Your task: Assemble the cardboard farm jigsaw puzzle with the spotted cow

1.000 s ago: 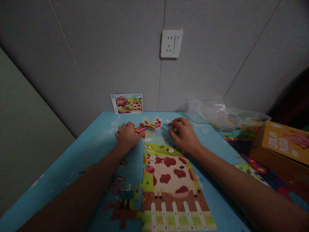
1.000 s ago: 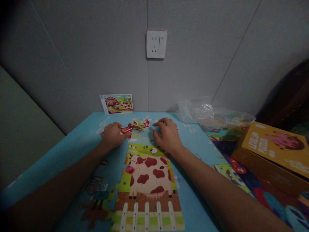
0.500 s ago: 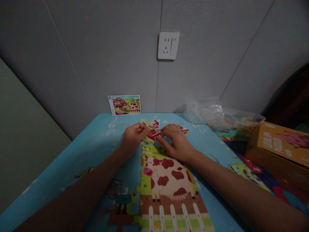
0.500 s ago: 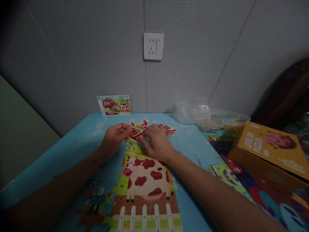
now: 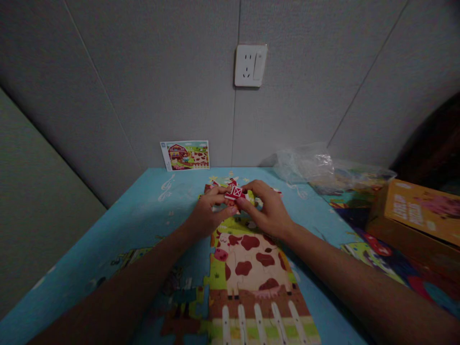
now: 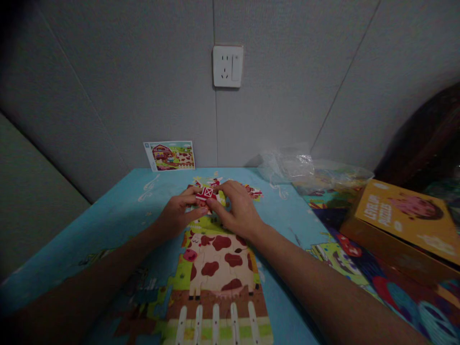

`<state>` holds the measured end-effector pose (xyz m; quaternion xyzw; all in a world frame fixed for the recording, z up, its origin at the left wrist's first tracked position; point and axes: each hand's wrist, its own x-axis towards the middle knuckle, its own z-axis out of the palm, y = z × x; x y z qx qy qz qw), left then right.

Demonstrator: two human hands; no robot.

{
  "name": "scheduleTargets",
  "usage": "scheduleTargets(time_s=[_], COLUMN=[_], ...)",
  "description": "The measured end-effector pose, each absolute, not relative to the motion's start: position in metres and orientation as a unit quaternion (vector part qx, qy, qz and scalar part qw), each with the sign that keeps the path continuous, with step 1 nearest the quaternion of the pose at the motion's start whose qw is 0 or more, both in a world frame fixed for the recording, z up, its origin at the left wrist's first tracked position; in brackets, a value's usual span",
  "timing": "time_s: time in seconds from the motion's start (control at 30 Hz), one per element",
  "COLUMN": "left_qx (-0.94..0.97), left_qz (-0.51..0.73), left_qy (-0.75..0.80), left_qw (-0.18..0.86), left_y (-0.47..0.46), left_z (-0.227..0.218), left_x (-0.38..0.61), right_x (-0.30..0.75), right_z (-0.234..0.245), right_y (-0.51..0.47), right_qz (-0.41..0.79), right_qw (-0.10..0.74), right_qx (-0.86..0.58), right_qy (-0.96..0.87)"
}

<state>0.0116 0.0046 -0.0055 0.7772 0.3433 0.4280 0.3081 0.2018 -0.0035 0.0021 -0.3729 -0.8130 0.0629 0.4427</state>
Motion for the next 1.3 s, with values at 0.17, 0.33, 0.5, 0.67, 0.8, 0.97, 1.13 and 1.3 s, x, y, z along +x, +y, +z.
scheduleTargets(time_s=[0.17, 0.33, 0.5, 0.67, 0.8, 0.97, 1.13, 1.3], left_qx=[0.755, 0.762, 0.784, 0.761, 0.697, 0.677, 0.684, 0.684], left_qz=[0.471, 0.464, 0.412, 0.336, 0.250, 0.176, 0.142, 0.128], left_qy=[0.341, 0.353, 0.409, 0.548, 0.670, 0.714, 0.715, 0.718], left_qw=[0.302, 0.284, 0.220, 0.086, 0.045, 0.027, 0.029, 0.014], left_y=[0.013, 0.013, 0.015, 0.024, 0.024, 0.021, 0.021, 0.019], left_z=[-0.011, -0.011, -0.013, -0.022, -0.023, -0.019, -0.017, -0.015], left_x=[0.005, 0.008, 0.005, -0.003, -0.005, -0.005, -0.007, -0.007], right_x=[0.203, 0.203, 0.214, 0.247, 0.260, 0.257, 0.252, 0.248], right_z=[0.002, -0.002, -0.010, -0.016, -0.015, -0.011, -0.008, -0.003], right_y=[-0.003, -0.002, 0.013, 0.042, 0.053, 0.049, 0.044, 0.041], right_qz=[0.096, 0.109, 0.131, 0.091, 0.187, 0.284, 0.325, 0.354], right_qw=[0.450, 0.460, 0.522, 0.513, 0.539, 0.560, 0.556, 0.552], right_qx=[-0.385, -0.392, -0.446, -0.524, -0.551, -0.560, -0.562, -0.557], right_qy=[-0.800, -0.789, -0.716, -0.674, -0.609, -0.540, -0.519, -0.510])
